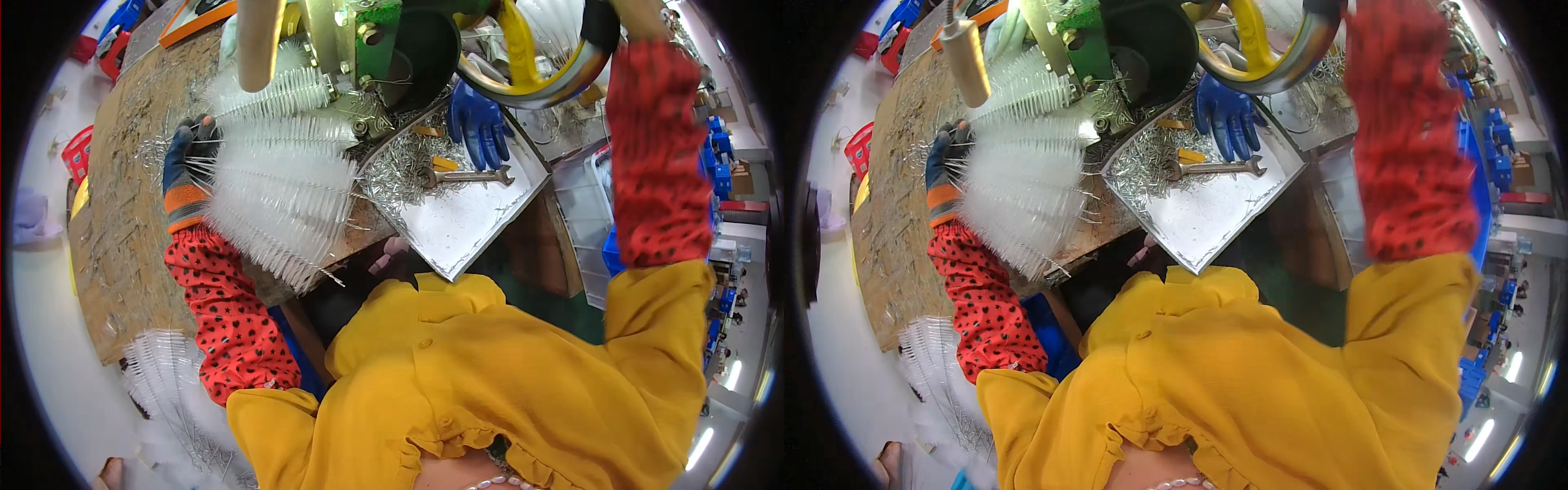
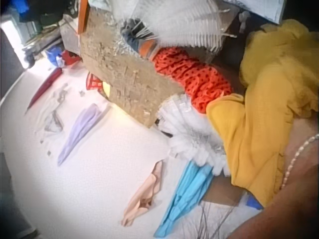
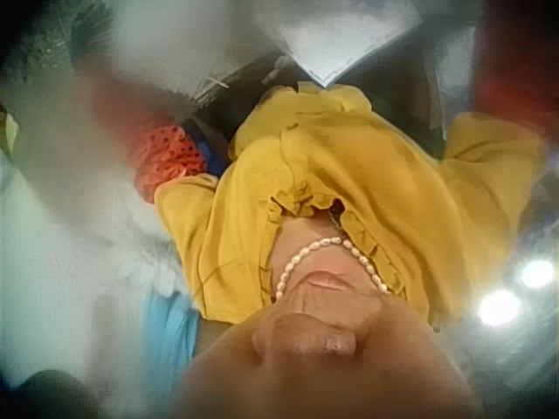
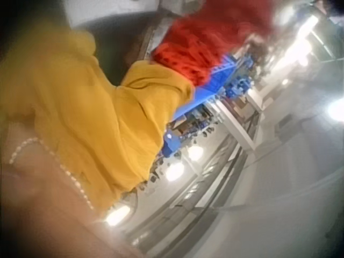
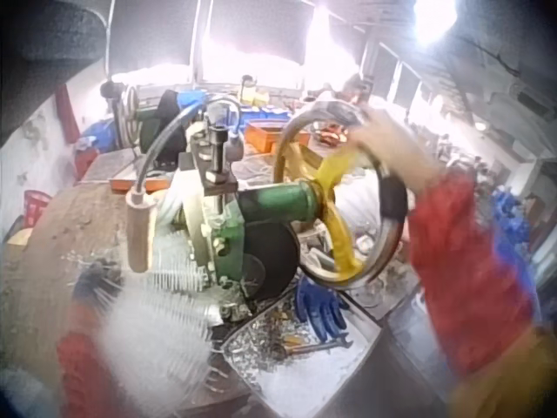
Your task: Operate a manual-wheel machine to process and trim industrial bottle brushes at a factory workbench.
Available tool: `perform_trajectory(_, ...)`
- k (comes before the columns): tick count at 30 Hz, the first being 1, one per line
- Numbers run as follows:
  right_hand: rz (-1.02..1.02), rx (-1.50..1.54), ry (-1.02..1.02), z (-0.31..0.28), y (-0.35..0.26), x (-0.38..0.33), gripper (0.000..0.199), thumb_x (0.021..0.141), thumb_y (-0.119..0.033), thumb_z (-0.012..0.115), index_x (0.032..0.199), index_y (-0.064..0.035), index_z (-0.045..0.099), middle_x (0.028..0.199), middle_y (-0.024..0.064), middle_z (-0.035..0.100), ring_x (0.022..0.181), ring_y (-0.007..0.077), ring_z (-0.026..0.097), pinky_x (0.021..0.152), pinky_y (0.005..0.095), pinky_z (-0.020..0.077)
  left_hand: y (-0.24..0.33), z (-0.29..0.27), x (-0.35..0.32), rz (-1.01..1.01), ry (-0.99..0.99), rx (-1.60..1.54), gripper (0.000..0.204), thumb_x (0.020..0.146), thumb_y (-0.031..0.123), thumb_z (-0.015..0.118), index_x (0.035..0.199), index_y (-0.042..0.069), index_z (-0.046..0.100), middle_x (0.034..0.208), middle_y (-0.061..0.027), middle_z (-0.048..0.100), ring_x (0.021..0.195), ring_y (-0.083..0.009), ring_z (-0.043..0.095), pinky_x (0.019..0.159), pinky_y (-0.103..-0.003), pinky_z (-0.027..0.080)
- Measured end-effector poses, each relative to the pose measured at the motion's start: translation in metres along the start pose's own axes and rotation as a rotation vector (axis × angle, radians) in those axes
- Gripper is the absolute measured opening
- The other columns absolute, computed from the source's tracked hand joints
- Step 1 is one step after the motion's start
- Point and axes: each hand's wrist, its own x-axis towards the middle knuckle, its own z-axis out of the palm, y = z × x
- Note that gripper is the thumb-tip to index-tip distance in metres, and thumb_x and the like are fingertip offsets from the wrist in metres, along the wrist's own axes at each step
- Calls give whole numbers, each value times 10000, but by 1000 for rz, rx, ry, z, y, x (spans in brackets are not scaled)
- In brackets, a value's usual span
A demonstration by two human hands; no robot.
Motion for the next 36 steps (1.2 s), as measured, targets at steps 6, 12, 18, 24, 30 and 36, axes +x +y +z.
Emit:
perform_trajectory(6,289,590,409,61,-6,-156,386,756,-118,614,1046,6,391,841,75,533,601,95,526,502,236,440,9,-11,-6,-237,-29,179,273,811,198,543,1023,25,535,987,-133,581,841,-238,571,732,-348,485)
perform_trajectory(12,350,594,147,17,-24,-98,291,749,-108,585,970,34,460,692,49,541,536,97,528,485,229,442,9,2,-22,-174,-4,431,302,790,203,587,1032,28,540,853,-76,589,574,-126,487,548,-259,461)
perform_trajectory(18,274,596,331,44,-10,-127,352,761,-80,582,1044,18,398,773,61,539,605,100,548,478,225,452,6,-34,-21,-112,-98,110,253,816,145,543,1026,5,540,954,-105,590,766,-185,584,695,-285,504)
perform_trajectory(24,409,632,292,39,-22,-134,427,757,-119,589,1082,15,347,777,108,536,616,179,548,556,283,451,-8,-37,-24,46,-74,-49,377,838,98,488,1193,-4,416,1149,-103,506,1019,-197,519,889,-305,427)
perform_trajectory(30,369,363,-136,-10,-29,-45,391,761,-135,603,1048,2,376,745,53,541,540,102,541,465,230,443,-11,-29,-27,-53,-104,-164,405,840,118,496,1217,10,392,1153,-85,505,1016,-164,519,891,-330,409)
perform_trajectory(36,234,258,-398,9,-20,43,215,678,-151,549,791,32,536,561,105,500,463,196,510,453,316,416,-23,-38,-28,121,-134,-134,401,842,147,509,1211,33,402,1159,-69,502,1028,-158,515,885,-336,403)
